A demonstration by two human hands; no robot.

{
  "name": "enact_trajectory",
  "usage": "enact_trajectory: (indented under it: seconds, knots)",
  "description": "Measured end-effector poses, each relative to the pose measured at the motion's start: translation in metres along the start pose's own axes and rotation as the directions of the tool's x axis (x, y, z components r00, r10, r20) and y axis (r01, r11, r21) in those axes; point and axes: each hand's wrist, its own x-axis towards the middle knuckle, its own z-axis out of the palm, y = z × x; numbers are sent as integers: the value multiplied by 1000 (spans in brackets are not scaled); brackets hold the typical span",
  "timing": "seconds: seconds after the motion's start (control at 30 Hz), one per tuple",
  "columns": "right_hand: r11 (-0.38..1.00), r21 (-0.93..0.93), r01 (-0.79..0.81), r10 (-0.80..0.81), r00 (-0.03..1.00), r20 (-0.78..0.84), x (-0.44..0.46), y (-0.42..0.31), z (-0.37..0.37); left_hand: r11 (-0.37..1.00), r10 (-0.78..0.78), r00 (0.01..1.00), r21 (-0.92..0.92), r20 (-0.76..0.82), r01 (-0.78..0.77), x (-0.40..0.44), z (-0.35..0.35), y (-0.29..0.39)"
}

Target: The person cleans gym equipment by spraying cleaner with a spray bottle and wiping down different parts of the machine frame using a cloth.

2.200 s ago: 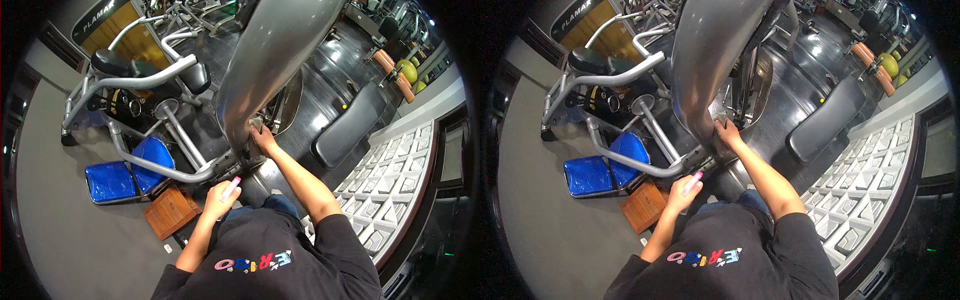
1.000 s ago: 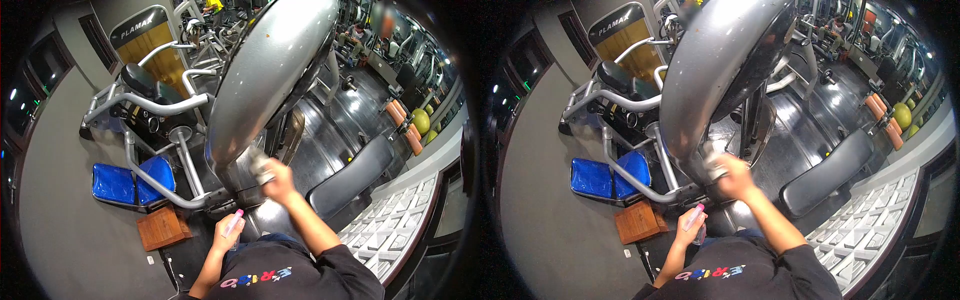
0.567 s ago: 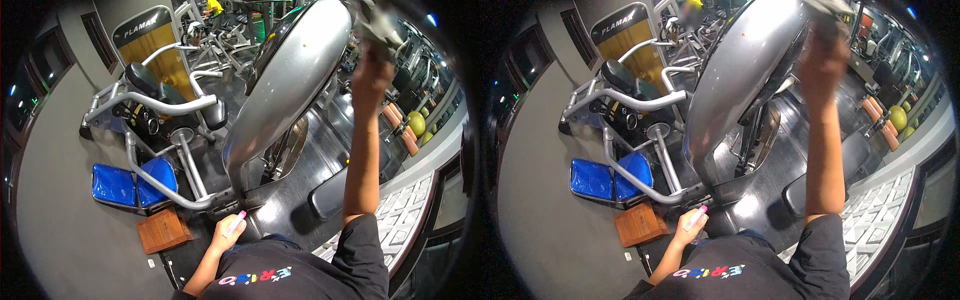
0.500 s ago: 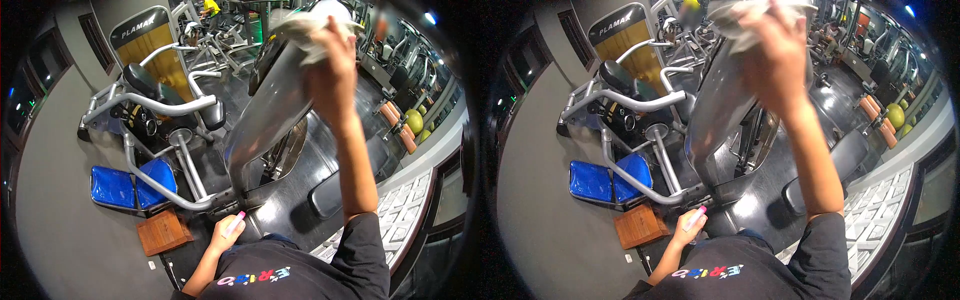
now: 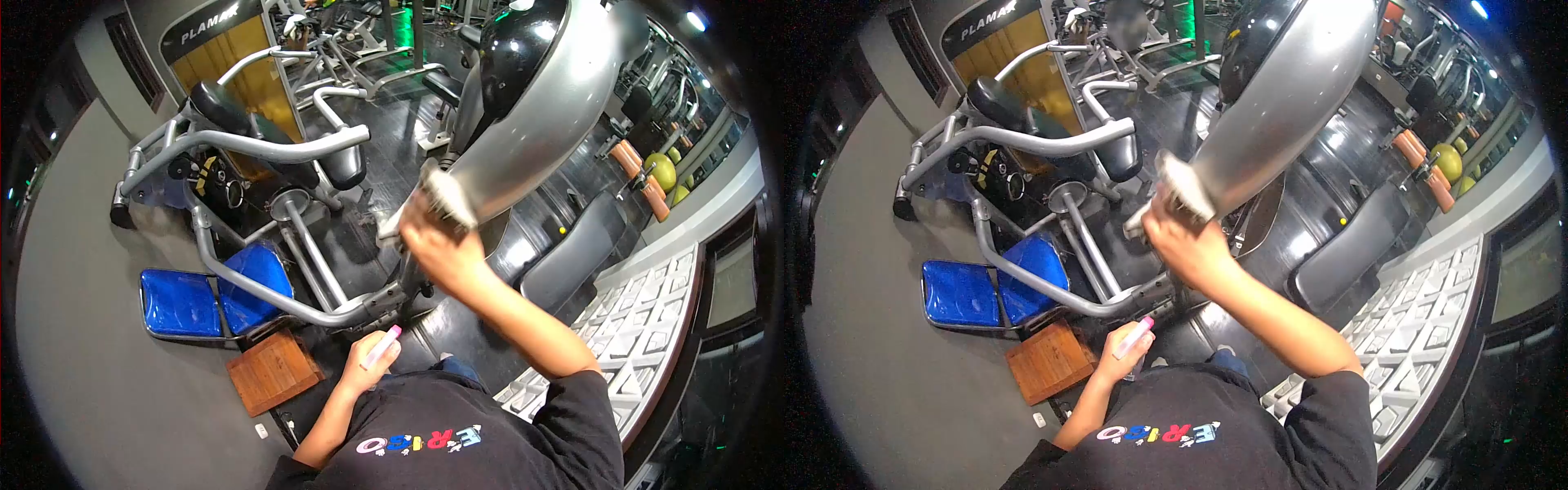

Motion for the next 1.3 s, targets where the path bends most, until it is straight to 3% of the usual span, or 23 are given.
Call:
enact_trajectory:
  seconds: [0.07, 0.1, 0.17, 0.2, 0.27, 0.3, 0.4, 0.43, 0.5, 0.53, 0.6, 0.63, 0.7, 0.73, 0.77, 0.8, 0.83, 0.9, 0.97, 1.1, 1.13, 1.23, 1.3]
  knots:
    - [871, 481, -95, -134, 898, 420, -16, -29, 18, 1000, -9, 1000, -15, -8, 9, -1, -12, -8]
    - [689, 720, -87, -181, 941, 286, -21, -33, 19, 1000, -11, 1000, -24, 3, 11, -3, -18, -11]
    - [444, 888, -121, -106, 977, 186, -42, -51, 27, 999, -12, 998, -35, -63, 10, -10, -34, -18]
    - [434, 891, -131, -114, 973, 199, -59, -62, 33, 998, -45, 995, -53, -95, 40, -14, -40, -24]
    - [-326, 713, -621, 97, 728, 678, -98, -84, 43, 989, -129, 983, -93, -133, 117, -21, -51, -43]
    - [-476, 531, -701, 172, 518, 838, -119, -90, 46, 984, -158, 975, -102, -158, 143, -21, -55, -49]
    - [-636, 422, -646, 235, 359, 903, -125, -53, 9, 970, -209, 958, -163, -196, 179, -21, -61, -65]
    - [-408, 492, -769, 348, 367, 863, -137, -29, 1, 970, -209, 956, -166, -208, 176, -19, -63, -70]
    - [-679, 652, -337, 658, 116, 744, -104, -6, -54, 967, -227, 953, -164, -202, 196, -15, -66, -77]
    - [-593, 789, -163, 768, 180, 615, -81, 9, -83, 972, -214, 954, -142, -209, 187, -13, -66, -85]
    - [-282, 959, 26, 951, -127, 283, -58, 30, -108, 974, -206, 954, -141, -218, 178, -7, -66, -89]
    - [-26, 996, 86, 998, 58, 21, -45, 33, -113, 975, -197, 954, -145, -226, 167, -4, -66, -86]
    - [288, 952, 105, 942, 148, -301, -4, 39, -108, 973, -205, 955, -150, -216, 175, -2, -66, -83]
    - [539, 699, -470, 842, 314, -439, -28, 40, -85, 970, -215, 952, -157, -218, 183, -1, -66, -82]
    - [621, 103, -777, 735, 530, -423, -26, 33, -73, 975, -207, 955, -123, -213, 184, -2, -66, -82]
    - [842, 241, -482, 538, 776, -329, -12, 39, -61, 978, -202, 957, -90, -208, 187, -5, -66, -83]
    - [908, 398, -126, 252, 926, -280, 36, 31, -57, 976, -212, 954, -96, -211, 196, -8, -65, -87]
    - [990, 92, -108, 94, 985, 144, 40, -4, -18, 969, -236, 950, -118, -205, 216, -17, -65, -94]
    - [989, 140, 45, -86, 949, 305, 22, -48, 38, 960, -256, 943, -174, -212, 222, -29, -63, -105]
    - [943, 233, 237, -330, 591, 736, -40, -134, 163, 947, -299, 919, -195, -258, 254, -53, -67, -108]
    - [938, 246, 244, -345, 586, 734, -46, -145, 175, 940, -331, 904, -178, -271, 291, -58, -70, -107]
    - [887, 445, 121, -450, 438, 778, -66, -175, 200, 917, -399, 867, -152, -297, 370, -70, -77, -112]
    - [617, 649, -446, -544, 354, 761, -96, -192, 208, 905, -423, 861, -175, -284, 387, -76, -80, -128]
